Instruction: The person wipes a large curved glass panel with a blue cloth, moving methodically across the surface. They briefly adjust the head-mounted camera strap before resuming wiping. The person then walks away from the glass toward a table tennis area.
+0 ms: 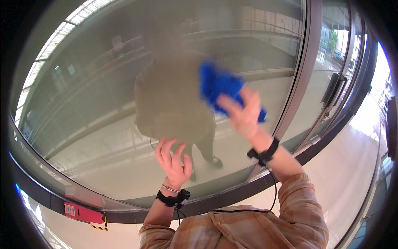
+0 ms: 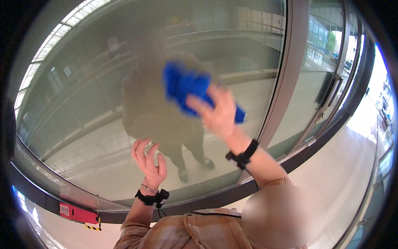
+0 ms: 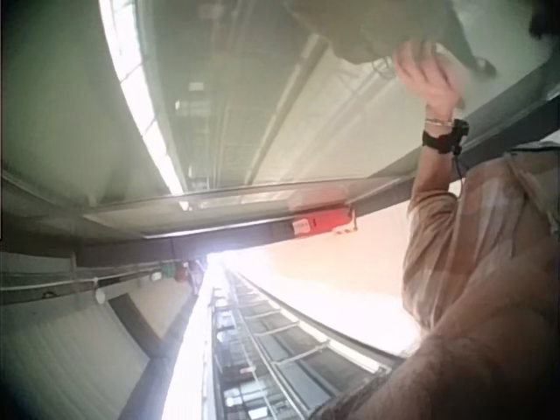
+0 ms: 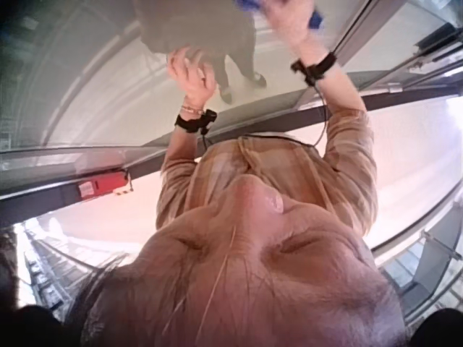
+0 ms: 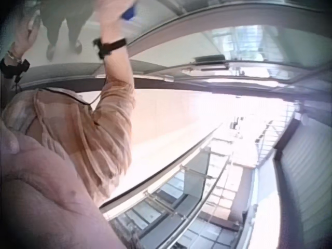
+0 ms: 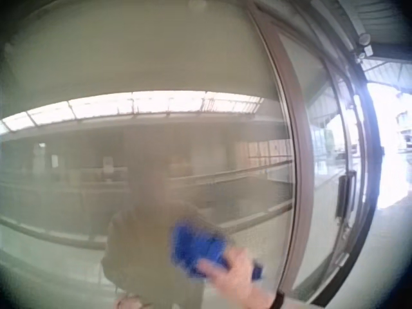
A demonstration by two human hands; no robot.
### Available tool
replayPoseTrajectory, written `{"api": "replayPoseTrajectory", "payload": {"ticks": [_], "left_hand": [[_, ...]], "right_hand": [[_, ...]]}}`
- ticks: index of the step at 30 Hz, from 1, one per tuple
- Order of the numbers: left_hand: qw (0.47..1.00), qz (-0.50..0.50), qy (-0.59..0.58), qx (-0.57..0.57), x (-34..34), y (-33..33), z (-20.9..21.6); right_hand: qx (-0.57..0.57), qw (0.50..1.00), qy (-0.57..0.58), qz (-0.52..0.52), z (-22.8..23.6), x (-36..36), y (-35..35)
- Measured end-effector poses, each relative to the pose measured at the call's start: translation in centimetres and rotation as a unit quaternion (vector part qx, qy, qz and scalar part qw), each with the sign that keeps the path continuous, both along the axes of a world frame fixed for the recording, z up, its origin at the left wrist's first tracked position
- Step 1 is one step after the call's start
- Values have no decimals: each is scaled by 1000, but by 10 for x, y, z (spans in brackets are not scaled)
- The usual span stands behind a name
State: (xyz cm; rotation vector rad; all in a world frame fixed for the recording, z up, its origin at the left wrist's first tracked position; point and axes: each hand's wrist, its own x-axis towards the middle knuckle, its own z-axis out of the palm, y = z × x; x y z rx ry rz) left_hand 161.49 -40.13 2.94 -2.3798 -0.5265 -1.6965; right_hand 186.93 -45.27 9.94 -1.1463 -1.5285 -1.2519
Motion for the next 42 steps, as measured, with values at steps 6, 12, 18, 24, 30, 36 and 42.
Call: {"api": "replayPoseTrajectory", "payload": {"ticks": [6,12,18,24,30,36,42], "left_hand": [[1000,20,4,-9,-5,9,-3],[998,58,6,-21,-12,14,-11],[997,55,-52,-12,-6,13,1],[995,92,-43,-11,-17,16,-2],[990,128,-43,-44,-33,13,-18],[986,133,-90,-52,-37,11,-17],[985,140,-84,-54,-45,14,-19]], "right_hand": [[-289,955,1,64,-165,-22,-33],[42,969,241,-17,-28,13,-19],[-17,995,97,-8,-44,-26,1],[-262,961,35,79,-179,-49,-19],[-47,977,201,49,-52,-58,8],[-99,991,21,87,-62,-104,37],[-315,931,-69,170,-195,-83,7]]}}
